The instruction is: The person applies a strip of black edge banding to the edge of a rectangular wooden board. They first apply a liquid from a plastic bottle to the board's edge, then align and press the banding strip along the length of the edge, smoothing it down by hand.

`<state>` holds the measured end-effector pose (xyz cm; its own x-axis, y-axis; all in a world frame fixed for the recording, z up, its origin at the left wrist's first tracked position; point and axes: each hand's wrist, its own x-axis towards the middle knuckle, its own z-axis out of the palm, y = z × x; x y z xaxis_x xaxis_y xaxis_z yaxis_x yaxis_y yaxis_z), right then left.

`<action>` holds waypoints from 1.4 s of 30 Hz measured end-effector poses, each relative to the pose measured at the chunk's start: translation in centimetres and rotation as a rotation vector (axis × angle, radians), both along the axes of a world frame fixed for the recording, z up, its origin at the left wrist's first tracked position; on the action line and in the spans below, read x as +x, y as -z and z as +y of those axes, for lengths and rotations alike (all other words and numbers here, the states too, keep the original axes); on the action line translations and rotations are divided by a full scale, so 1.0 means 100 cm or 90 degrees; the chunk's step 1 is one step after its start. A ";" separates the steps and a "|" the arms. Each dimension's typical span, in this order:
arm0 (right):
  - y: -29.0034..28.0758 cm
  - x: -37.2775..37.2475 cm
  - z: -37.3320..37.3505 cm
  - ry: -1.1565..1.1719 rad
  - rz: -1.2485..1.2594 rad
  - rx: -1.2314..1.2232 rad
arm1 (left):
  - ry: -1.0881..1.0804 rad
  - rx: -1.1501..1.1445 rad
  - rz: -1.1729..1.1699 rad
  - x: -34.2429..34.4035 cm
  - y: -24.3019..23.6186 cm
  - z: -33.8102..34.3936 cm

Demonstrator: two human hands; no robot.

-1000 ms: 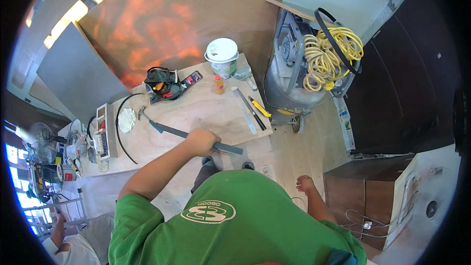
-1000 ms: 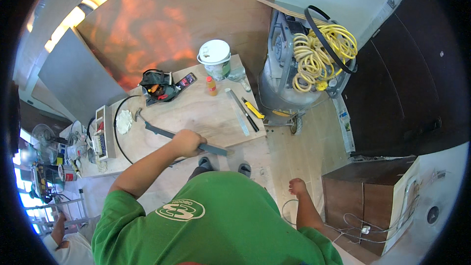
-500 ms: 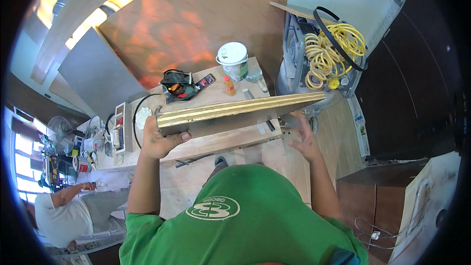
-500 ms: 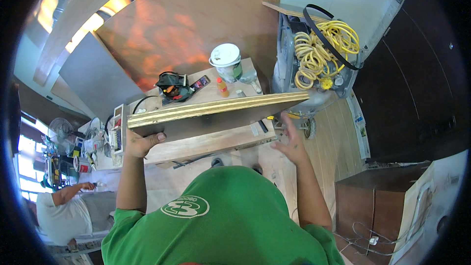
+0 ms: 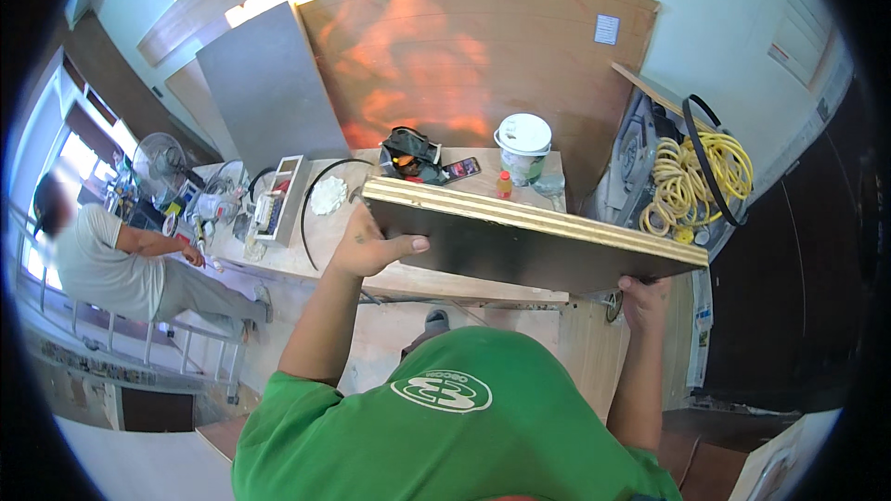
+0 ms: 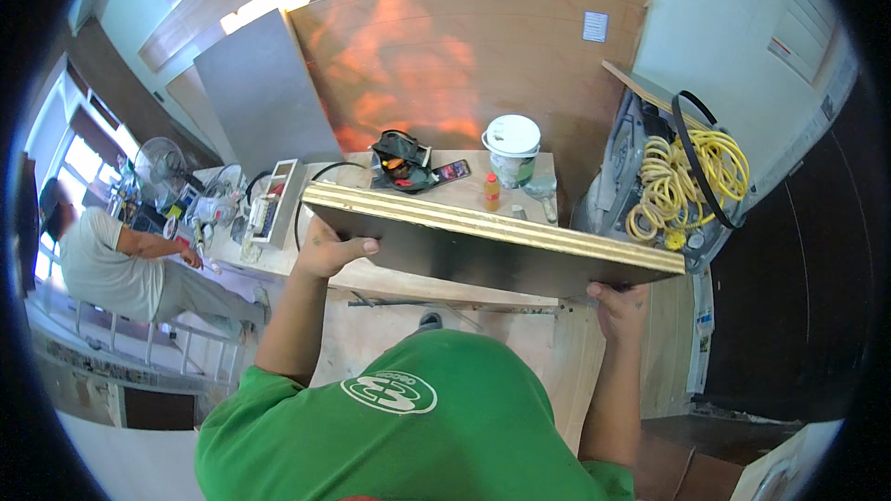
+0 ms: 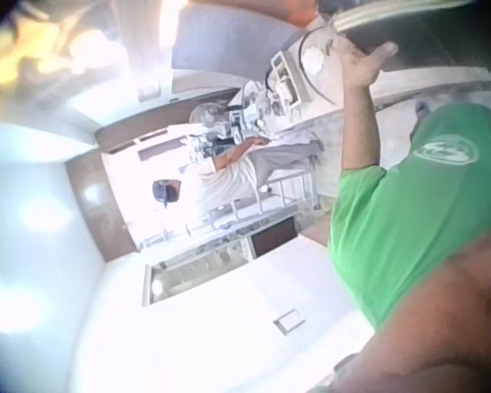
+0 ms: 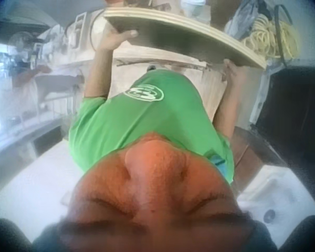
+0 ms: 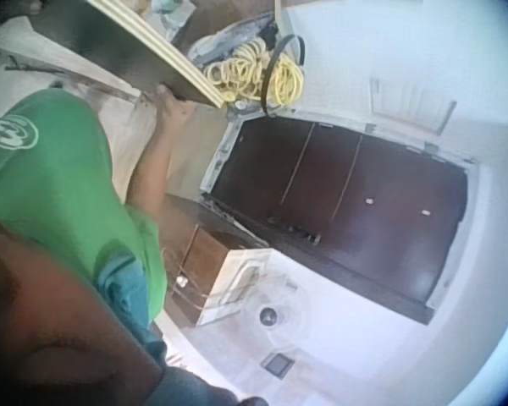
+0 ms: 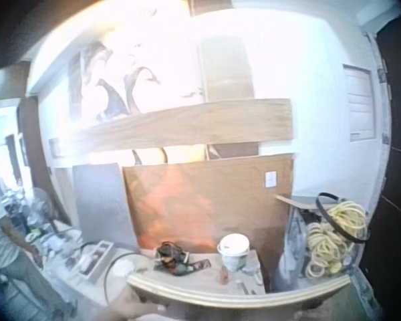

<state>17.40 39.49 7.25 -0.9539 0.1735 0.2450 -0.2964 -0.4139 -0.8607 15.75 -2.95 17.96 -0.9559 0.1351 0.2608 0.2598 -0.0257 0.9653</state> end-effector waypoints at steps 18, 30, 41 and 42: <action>-0.008 0.047 0.015 0.061 -0.075 0.043 | 0.071 0.012 -0.058 -0.016 0.043 0.014; -0.038 0.052 0.006 0.111 0.230 0.323 | -0.013 -0.107 0.056 -0.034 0.070 0.011; -0.048 0.049 -0.003 0.135 0.222 0.358 | 0.059 0.010 0.109 -0.043 0.087 0.007; -0.048 0.048 -0.003 0.130 0.227 0.357 | 0.059 0.015 0.109 -0.043 0.088 0.007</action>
